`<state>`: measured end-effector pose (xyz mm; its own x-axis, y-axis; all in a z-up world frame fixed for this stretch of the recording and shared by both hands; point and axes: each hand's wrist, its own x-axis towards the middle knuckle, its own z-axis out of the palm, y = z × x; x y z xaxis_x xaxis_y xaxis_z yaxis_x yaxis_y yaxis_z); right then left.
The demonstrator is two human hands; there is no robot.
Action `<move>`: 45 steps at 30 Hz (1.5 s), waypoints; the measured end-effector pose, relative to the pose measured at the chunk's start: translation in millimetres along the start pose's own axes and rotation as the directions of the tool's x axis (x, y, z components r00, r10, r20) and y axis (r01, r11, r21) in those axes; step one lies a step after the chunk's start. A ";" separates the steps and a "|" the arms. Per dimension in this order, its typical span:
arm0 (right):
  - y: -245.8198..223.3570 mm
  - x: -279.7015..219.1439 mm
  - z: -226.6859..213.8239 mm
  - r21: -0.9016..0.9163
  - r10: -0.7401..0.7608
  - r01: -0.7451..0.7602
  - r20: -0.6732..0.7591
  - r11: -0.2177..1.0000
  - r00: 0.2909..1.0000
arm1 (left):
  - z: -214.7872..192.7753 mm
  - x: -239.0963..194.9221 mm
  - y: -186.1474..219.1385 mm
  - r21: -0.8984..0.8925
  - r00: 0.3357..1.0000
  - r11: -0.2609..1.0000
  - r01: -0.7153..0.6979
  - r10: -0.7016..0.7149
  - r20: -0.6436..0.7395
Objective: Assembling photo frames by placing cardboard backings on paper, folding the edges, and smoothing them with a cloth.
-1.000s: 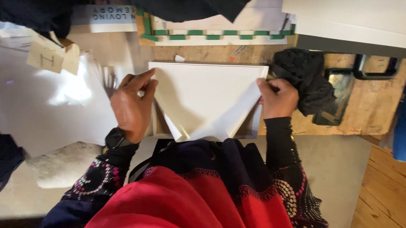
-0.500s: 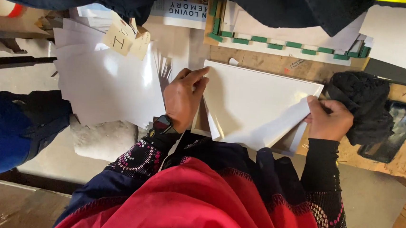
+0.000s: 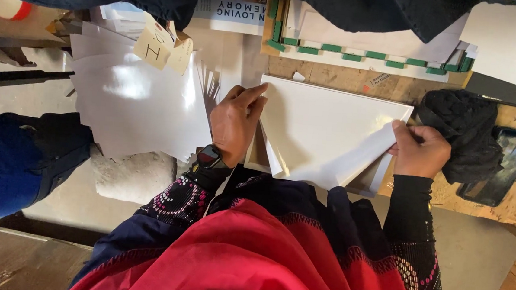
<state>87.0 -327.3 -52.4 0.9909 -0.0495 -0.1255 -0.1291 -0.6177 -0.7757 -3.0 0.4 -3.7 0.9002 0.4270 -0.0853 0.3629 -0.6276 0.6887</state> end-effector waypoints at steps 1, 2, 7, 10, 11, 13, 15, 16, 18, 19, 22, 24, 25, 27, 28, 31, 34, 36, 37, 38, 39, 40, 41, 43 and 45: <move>1.4 0.7 0.0 -0.002 0.014 -0.014 -0.002 1.000 1.000 | 0.5 -0.1 -0.1 0.006 1.000 1.000 -0.014 0.014 -0.014; 2.8 1.3 0.0 -0.005 0.028 -0.028 -0.003 1.000 1.000 | 0.9 -0.2 -0.2 0.012 0.999 1.000 -0.028 0.028 -0.029; -3.1 1.0 0.1 0.010 0.063 -0.063 -0.007 0.998 0.998 | 2.2 -0.5 -0.6 0.020 0.999 0.999 -0.030 0.031 -0.040; -8.3 0.2 -0.1 -0.006 0.056 -0.056 -0.003 0.998 0.998 | 4.1 -0.7 -3.7 0.024 0.999 0.999 -0.025 0.026 -0.041; -10.1 0.5 -1.0 -0.015 0.049 -0.049 -0.001 0.999 0.999 | 5.7 -0.7 -4.7 0.027 0.999 0.999 -0.024 0.025 -0.041; 2.9 4.0 4.9 0.058 0.127 -0.125 -0.033 0.990 0.991 | -1.8 0.1 2.8 0.028 0.999 0.999 -0.025 0.026 -0.034; 8.4 5.7 5.6 0.129 0.210 -0.200 -0.072 0.971 0.975 | -4.6 1.0 6.9 0.022 0.999 0.999 -0.034 0.034 -0.017; 6.8 5.5 5.5 0.110 0.191 -0.182 -0.069 0.977 0.979 | -4.8 1.5 6.5 0.033 0.999 0.999 -0.038 0.038 -0.004; 4.5 7.1 5.7 0.085 0.170 -0.164 -0.071 0.983 0.983 | -4.6 1.9 7.5 0.035 0.999 0.998 -0.043 0.043 0.011; 4.3 6.9 5.7 0.098 0.185 -0.179 -0.064 0.979 0.981 | -4.2 1.7 9.0 0.050 0.999 0.998 -0.034 0.035 -0.007; -1.5 5.8 6.0 0.115 0.205 -0.196 -0.070 0.974 0.976 | -3.4 1.5 8.3 0.065 0.999 0.997 -0.044 0.045 -0.018; -1.6 6.7 5.8 0.119 0.207 -0.196 -0.082 0.973 0.975 | -3.8 2.6 8.7 0.066 0.998 0.996 -0.063 0.064 -0.013; 1.4 7.2 5.9 0.105 0.176 -0.168 -0.077 0.980 0.981 | -4.9 2.2 9.7 0.087 0.997 0.994 -0.071 0.072 -0.012; 6.2 9.8 4.1 0.088 0.147 -0.141 -0.070 0.986 0.987 | -6.1 1.5 10.2 0.106 0.997 0.991 -0.077 0.079 -0.009; 8.1 12.2 2.2 0.081 0.169 -0.165 -0.039 0.983 0.985 | -5.9 1.3 9.9 0.134 0.997 0.988 -0.072 0.073 -0.002; -4.4 14.5 -4.0 -0.090 0.174 -0.175 -0.026 0.980 0.984 | -8.5 -0.9 14.6 0.207 0.997 0.976 -0.069 0.064 0.031; -29.5 14.2 -19.7 -0.223 0.113 -0.101 0.042 0.970 0.993 | -9.6 -1.1 25.8 0.312 0.995 0.946 -0.087 0.067 0.074; -41.9 11.9 -29.6 -0.192 0.075 -0.049 0.125 0.980 0.989 | -9.7 -1.7 30.2 0.373 0.993 0.923 -0.098 0.067 0.097; -44.5 9.9 -33.9 -0.295 0.141 -0.084 0.178 0.952 0.974 | -8.4 -3.8 30.3 0.429 0.990 0.893 -0.133 0.097 0.104; -46.7 8.1 -38.2 -0.395 0.211 -0.109 0.224 0.912 0.952 | -6.6 -5.7 30.4 0.483 0.985 0.860 -0.166 0.127 0.113; -51.6 1.7 -41.5 -0.396 0.213 -0.111 0.223 0.911 0.951 | -10.4 -9.9 27.8 0.483 0.985 0.860 -0.168 0.128 0.115; -56.3 -4.1 -45.0 -0.407 0.234 -0.118 0.247 0.906 0.940 | -13.7 -13.6 25.6 0.470 0.981 0.866 -0.170 0.106 0.160; -60.5 -11.1 -49.5 -0.419 0.259 -0.131 0.266 0.899 0.929 | -16.3 -16.8 23.8 0.454 0.974 0.873 -0.177 0.088 0.210; -42.7 -18.3 -53.8 -0.426 0.277 -0.141 0.274 0.893 0.921 | -25.5 -26.0 22.5 0.429 0.962 0.885 -0.181 0.069 0.264; -35.1 -29.4 -56.5 -0.432 0.286 -0.141 0.292 0.891 0.913 | -35.1 -36.9 23.3 0.407 0.950 0.897 -0.173 0.043 0.309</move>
<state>64.6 -348.5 13.4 0.8558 0.0072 -0.5172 -0.2379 -0.8824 -0.4059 -36.2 -7.1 40.8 0.9454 0.1773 -0.2734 0.2673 -0.9019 0.3393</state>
